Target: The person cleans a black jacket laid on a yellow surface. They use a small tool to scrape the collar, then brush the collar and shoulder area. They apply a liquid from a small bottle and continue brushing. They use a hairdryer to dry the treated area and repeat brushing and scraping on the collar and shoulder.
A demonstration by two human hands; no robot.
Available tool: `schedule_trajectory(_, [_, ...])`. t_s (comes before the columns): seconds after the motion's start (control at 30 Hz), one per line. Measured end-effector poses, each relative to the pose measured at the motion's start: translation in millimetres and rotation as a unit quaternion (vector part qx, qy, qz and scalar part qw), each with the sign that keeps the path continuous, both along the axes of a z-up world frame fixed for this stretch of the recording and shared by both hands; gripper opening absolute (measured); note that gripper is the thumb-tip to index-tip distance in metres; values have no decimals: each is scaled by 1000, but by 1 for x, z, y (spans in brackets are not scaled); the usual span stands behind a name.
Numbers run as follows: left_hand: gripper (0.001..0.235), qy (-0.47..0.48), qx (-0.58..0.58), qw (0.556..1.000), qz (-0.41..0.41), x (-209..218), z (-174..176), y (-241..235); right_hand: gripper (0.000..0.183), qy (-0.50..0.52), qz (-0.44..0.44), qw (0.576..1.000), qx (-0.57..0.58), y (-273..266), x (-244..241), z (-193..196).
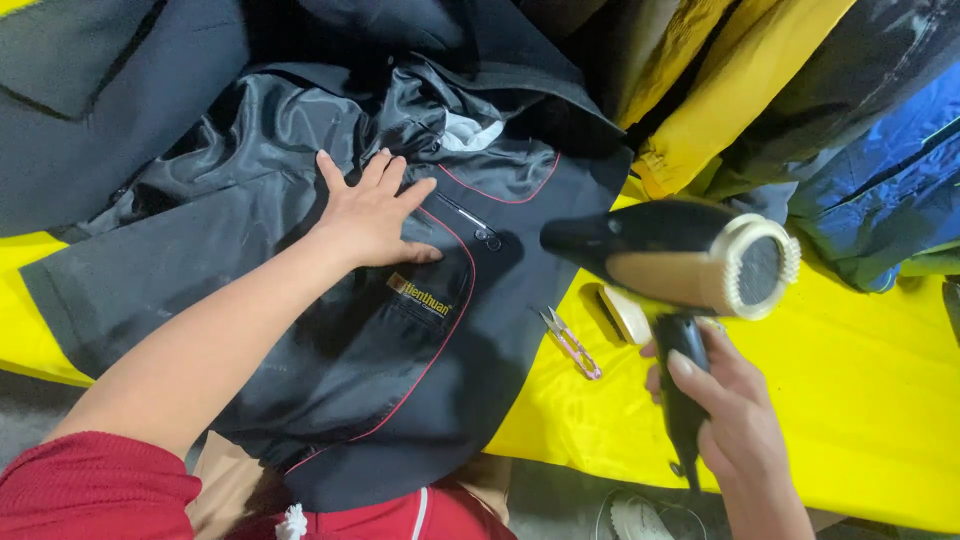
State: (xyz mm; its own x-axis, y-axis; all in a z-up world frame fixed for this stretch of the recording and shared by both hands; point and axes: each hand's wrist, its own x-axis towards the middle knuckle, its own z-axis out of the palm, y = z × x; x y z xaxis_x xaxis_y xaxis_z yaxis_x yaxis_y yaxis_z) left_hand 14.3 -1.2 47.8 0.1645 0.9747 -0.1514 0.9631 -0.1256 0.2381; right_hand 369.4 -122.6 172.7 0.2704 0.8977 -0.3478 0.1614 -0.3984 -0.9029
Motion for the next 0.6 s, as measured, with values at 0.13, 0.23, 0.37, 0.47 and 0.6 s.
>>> schedule_trajectory(0.13, [101, 51, -29, 998, -10, 21, 3, -2, 61, 75, 114, 987, 83, -19, 42, -28])
schedule_trajectory(0.23, [104, 30, -36, 999, -15, 26, 4, -3, 65, 122, 149, 976, 97, -17, 34, -33])
schedule_trajectory(0.37, [104, -17, 56, 997, -40, 16, -17, -6, 69, 129, 180, 964, 150, 3, 19, -24])
schedule_trajectory(0.47, [103, 19, -11, 999, -28, 15, -4, -9, 68, 77, 129, 981, 126, -1, 35, -19])
schedule_trajectory(0.6, [104, 28, -10, 999, -22, 22, -5, -6, 74, 60, 86, 990, 90, -15, 52, -24])
